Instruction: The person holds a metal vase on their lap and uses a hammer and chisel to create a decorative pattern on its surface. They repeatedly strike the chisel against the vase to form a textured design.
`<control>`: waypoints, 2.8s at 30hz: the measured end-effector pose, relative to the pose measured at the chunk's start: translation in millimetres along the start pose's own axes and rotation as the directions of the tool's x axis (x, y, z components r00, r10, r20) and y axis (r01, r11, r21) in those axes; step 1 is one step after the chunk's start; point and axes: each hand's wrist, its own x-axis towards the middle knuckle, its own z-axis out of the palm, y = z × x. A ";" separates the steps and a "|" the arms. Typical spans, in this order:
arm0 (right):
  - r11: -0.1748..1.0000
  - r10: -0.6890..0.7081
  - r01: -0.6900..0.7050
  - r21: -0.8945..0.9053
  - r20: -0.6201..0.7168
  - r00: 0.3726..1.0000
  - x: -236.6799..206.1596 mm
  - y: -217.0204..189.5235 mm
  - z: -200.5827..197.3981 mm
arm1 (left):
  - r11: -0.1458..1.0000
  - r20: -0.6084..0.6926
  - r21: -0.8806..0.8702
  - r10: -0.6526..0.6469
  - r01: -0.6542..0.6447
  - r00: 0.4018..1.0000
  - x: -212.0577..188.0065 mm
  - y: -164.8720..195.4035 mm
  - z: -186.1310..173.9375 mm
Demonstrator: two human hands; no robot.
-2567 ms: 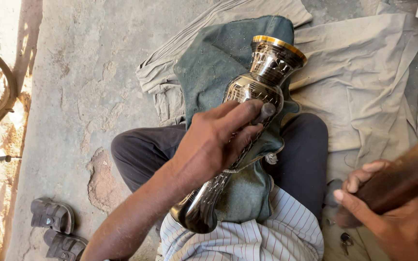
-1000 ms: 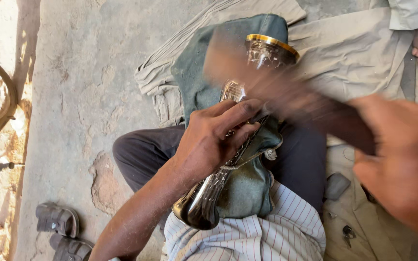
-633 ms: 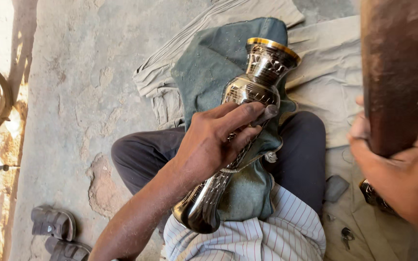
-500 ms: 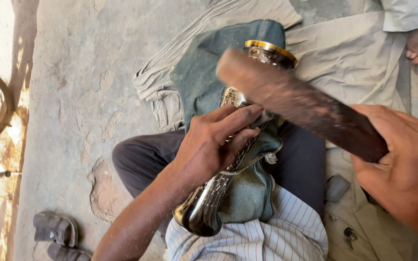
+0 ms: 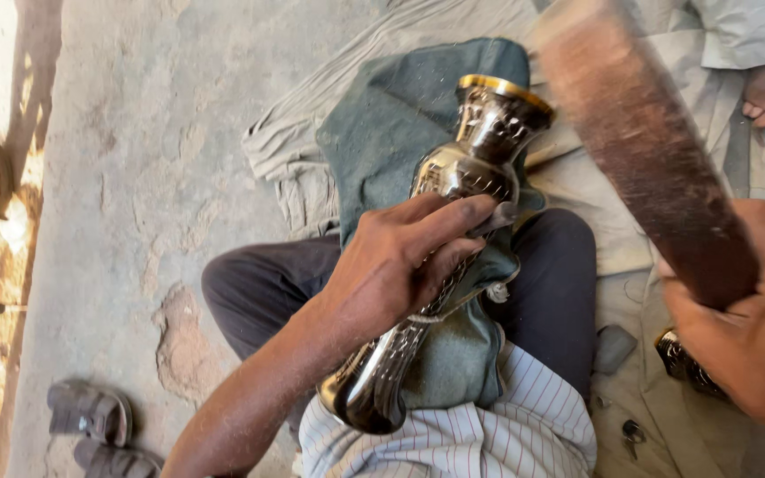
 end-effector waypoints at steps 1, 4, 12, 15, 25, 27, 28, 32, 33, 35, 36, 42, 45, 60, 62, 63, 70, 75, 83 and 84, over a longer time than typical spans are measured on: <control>0.999 0.038 -0.038 0.023 0.020 0.999 -2.3 2.1 1.8 | 1.000 0.006 0.000 -0.008 0.008 1.000 0.0 -0.1 0.3; 0.997 -0.054 0.056 0.055 -0.043 0.998 -5.7 6.1 5.2 | 1.000 0.020 0.005 -0.005 0.005 1.000 0.0 -1.2 -0.6; 0.998 -0.004 0.005 -0.068 0.017 1.000 -2.7 0.9 -0.2 | 1.000 0.033 -0.002 -0.026 0.026 0.999 1.3 -0.4 -1.8; 0.954 -0.298 0.293 -0.072 -0.083 0.951 0.9 -9.8 0.8 | 1.000 0.029 -0.003 -0.030 0.030 0.999 0.1 0.7 -1.8; 0.958 0.162 -0.163 0.234 0.024 0.986 4.2 -23.9 -4.0 | 1.000 0.037 0.003 -0.008 0.008 0.999 2.4 0.3 -3.2; 0.999 -0.042 0.042 0.020 -0.007 0.999 3.4 -22.1 -1.5 | 1.000 0.026 -0.008 -0.022 0.023 0.999 0.9 1.3 -3.2; 0.987 -0.138 0.135 -0.090 -0.029 0.990 3.3 -20.7 0.2 | 1.000 0.015 -0.019 0.000 0.000 1.000 0.6 1.1 -3.5; 0.996 -0.036 0.042 0.081 -0.073 0.997 2.1 -13.8 4.5 | 0.999 0.044 -0.021 -0.049 0.050 0.998 2.5 -1.0 -4.8; 0.988 -0.128 0.126 -0.086 -0.018 0.992 2.4 -10.5 1.4 | 0.999 0.029 -0.017 -0.035 0.035 0.999 2.7 -0.5 -4.8; 0.985 -0.116 0.115 -0.127 -0.003 0.993 0.8 -6.3 -1.3 | 1.000 0.015 -0.008 0.015 -0.015 1.000 3.2 0.5 -5.0; 1.000 -0.028 0.028 -0.003 -0.033 0.999 -1.2 -6.0 -0.8 | 1.000 0.029 -0.014 0.002 -0.002 1.000 3.4 1.1 -5.0; 0.988 -0.130 0.138 0.061 -0.125 0.984 2.1 -12.0 3.8 | 1.000 0.037 -0.028 0.003 -0.002 0.999 3.5 1.6 -6.8; 0.993 0.002 0.004 -0.119 0.043 0.999 3.6 -11.5 0.7 | 0.999 0.024 -0.032 -0.012 0.013 1.000 3.7 -0.1 -5.3; 0.967 0.049 -0.037 -0.254 0.044 0.998 1.6 -15.5 -2.2 | 0.999 0.038 -0.033 -0.020 0.022 0.999 3.0 -3.0 -6.0; 0.945 0.040 -0.001 -0.326 0.111 0.993 -0.2 -19.3 -4.3 | 0.999 0.041 -0.042 -0.007 0.009 0.999 3.3 -0.7 -6.2; 0.990 0.061 -0.054 -0.133 0.048 0.997 -2.5 -19.5 -3.2 | 0.997 0.023 -0.073 0.008 -0.007 1.000 2.9 1.4 -6.8; 0.965 0.167 -0.128 -0.229 0.163 0.972 -12.6 17.0 17.6 | 0.999 0.053 -0.019 -0.026 0.027 0.998 4.9 5.9 -10.0; 0.953 0.148 -0.127 0.276 -0.054 0.988 -32.2 50.4 34.6 | 0.994 0.051 -0.053 -0.097 0.100 0.994 4.3 3.0 -6.6; 0.774 0.400 -0.360 0.520 0.038 0.916 -60.1 127.5 40.0 | 1.000 0.046 0.026 -0.011 0.010 0.999 4.2 3.3 -5.1; 0.688 0.477 -0.420 0.592 0.067 0.876 -60.8 134.1 40.2 | 0.999 0.049 0.044 -0.007 0.005 0.999 4.5 3.7 -5.0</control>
